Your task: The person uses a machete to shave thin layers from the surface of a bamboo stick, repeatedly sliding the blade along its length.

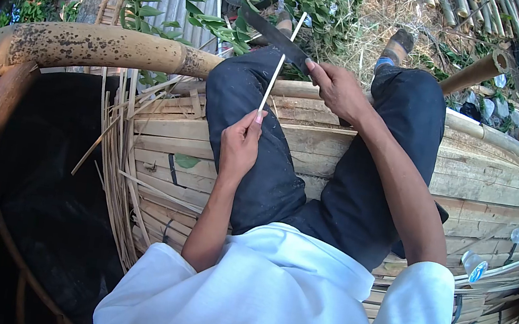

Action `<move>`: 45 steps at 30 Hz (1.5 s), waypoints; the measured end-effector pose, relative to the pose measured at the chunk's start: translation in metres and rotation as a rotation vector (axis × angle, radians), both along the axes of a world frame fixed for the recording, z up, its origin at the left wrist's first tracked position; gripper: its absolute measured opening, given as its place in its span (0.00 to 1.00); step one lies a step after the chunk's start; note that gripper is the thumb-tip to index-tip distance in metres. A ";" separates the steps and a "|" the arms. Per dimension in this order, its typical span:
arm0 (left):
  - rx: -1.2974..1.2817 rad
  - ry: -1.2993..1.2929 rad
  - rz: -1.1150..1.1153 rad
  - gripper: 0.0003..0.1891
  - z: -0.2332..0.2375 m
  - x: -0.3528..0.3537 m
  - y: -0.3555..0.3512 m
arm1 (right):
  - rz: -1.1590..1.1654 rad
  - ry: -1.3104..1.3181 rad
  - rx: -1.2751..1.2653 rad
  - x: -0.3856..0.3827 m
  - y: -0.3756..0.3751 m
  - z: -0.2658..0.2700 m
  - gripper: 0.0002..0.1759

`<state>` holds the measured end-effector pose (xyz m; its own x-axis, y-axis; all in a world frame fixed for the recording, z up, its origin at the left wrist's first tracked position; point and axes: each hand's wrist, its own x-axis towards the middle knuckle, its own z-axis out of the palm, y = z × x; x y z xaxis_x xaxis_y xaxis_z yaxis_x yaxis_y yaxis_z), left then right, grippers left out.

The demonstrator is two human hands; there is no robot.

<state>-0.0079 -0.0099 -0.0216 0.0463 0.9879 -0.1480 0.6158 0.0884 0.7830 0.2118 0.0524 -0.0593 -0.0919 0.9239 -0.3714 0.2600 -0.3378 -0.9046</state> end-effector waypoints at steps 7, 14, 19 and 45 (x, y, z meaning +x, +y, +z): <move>0.022 -0.009 -0.014 0.16 0.002 0.001 0.000 | 0.046 0.038 -0.072 -0.003 -0.007 0.015 0.29; -0.037 0.032 0.003 0.15 0.002 -0.002 0.000 | 0.003 0.110 -0.028 -0.004 -0.007 0.002 0.27; -0.057 0.012 0.016 0.15 0.002 -0.001 -0.001 | -0.129 0.162 0.000 -0.003 -0.003 0.002 0.27; -0.112 0.003 0.036 0.14 0.005 0.001 0.001 | 0.086 0.018 0.094 0.001 -0.009 0.006 0.28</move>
